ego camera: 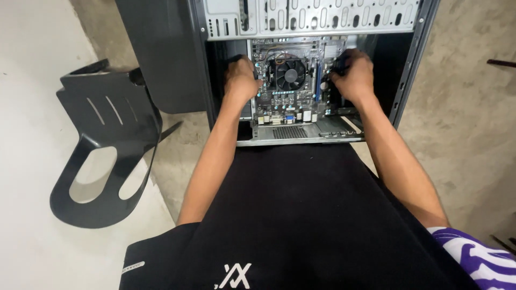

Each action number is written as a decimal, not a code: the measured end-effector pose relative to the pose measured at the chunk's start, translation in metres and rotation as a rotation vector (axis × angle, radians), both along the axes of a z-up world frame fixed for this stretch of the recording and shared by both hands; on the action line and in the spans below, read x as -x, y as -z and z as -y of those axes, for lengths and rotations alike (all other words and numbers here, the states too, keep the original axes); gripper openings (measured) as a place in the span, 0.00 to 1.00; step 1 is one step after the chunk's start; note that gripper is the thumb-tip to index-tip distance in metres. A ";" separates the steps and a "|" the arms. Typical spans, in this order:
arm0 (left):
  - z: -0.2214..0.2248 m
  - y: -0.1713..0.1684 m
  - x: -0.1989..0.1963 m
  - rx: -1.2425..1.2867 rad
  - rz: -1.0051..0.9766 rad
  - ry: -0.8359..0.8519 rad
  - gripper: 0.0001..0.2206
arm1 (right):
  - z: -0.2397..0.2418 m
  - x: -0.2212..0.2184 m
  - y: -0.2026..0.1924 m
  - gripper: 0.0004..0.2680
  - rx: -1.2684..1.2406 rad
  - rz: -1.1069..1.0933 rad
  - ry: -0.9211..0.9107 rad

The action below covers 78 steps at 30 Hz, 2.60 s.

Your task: Checking the CPU fan mounting on a motherboard and then installing the motherboard into a computer case using a screwdriver.

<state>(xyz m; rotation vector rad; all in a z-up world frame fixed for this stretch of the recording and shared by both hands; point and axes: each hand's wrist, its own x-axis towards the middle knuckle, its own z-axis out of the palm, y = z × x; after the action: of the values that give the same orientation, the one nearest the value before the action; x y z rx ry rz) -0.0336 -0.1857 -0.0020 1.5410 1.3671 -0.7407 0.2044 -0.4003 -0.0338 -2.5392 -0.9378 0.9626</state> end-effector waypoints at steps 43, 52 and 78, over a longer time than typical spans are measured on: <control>-0.007 -0.026 -0.011 -0.005 -0.092 0.062 0.18 | -0.037 0.019 -0.063 0.40 0.190 -0.249 0.105; -0.004 -0.008 -0.008 -0.003 -0.105 0.075 0.21 | -0.026 0.013 -0.049 0.31 0.044 -0.191 0.029; -0.002 -0.011 -0.007 -0.035 -0.080 -0.017 0.15 | -0.025 0.010 -0.047 0.27 -0.033 -0.209 0.109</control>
<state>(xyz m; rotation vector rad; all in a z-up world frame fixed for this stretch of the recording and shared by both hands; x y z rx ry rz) -0.0267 -0.1840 0.0094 1.5394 1.4565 -0.7790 0.1944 -0.3751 0.0131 -2.3785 -0.7420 1.1417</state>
